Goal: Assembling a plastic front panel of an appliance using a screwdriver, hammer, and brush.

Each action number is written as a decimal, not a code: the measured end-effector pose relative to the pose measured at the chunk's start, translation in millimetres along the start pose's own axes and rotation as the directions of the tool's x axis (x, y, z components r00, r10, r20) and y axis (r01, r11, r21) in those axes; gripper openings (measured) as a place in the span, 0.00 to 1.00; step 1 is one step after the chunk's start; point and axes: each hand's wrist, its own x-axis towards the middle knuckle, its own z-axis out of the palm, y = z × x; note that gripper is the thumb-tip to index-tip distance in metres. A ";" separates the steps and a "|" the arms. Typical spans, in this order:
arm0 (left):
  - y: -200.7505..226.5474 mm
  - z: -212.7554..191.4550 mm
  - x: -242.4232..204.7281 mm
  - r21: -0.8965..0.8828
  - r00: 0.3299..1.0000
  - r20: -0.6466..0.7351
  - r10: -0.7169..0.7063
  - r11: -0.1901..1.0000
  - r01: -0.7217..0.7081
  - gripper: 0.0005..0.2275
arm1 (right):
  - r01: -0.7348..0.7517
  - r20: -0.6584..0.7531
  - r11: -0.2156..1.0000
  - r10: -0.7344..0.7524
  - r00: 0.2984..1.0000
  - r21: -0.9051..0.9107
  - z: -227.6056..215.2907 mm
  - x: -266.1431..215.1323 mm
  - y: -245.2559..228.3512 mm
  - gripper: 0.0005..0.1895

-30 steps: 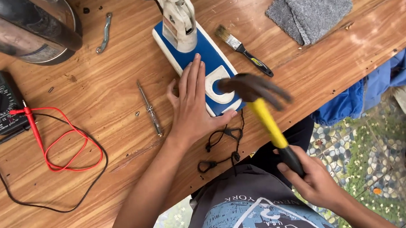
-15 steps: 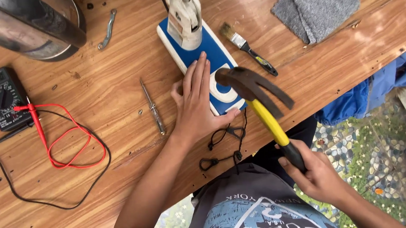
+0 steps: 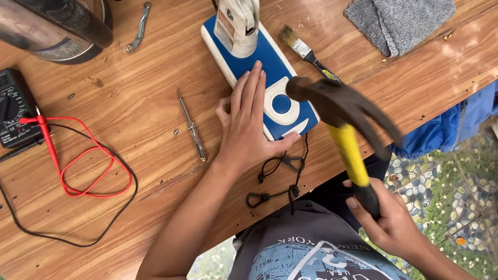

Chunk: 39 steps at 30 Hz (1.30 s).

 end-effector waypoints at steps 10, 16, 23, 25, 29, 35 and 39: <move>5.6 -7.1 6.0 -0.120 0.992 0.126 -0.010 0.992 0.026 0.54 | -0.031 -0.187 0.995 0.048 0.981 0.093 -22.2 23.8 -2.3 0.17; 10.5 -10.0 8.5 -0.036 0.997 0.078 0.001 0.999 0.002 0.53 | 0.036 -0.242 0.885 0.088 0.966 0.465 -63.6 78.0 14.4 0.12; 14.5 -12.8 9.0 -0.146 0.996 0.090 -0.019 0.989 0.032 0.51 | 0.088 -0.372 0.873 0.112 0.921 0.480 -125.6 165.6 26.0 0.13; 16.3 -14.0 8.8 -0.143 0.995 0.093 -0.017 0.989 0.030 0.51 | 0.084 -0.417 0.859 0.157 0.895 0.504 -145.1 192.4 57.1 0.15; 16.9 -14.1 10.9 -0.030 0.997 0.073 -0.001 1.000 0.003 0.51 | -0.046 -0.372 0.813 0.315 0.873 0.581 -186.1 223.4 93.2 0.11; 18.4 -11.1 14.3 0.013 0.986 0.154 -0.069 0.998 0.068 0.52 | -0.281 -0.474 0.959 0.261 0.841 0.028 -235.1 240.2 150.0 0.14; 23.4 -11.3 15.6 0.019 0.990 0.120 -0.078 0.997 0.076 0.51 | -0.193 -0.730 0.858 -0.264 0.630 -0.476 -228.1 246.7 194.0 0.22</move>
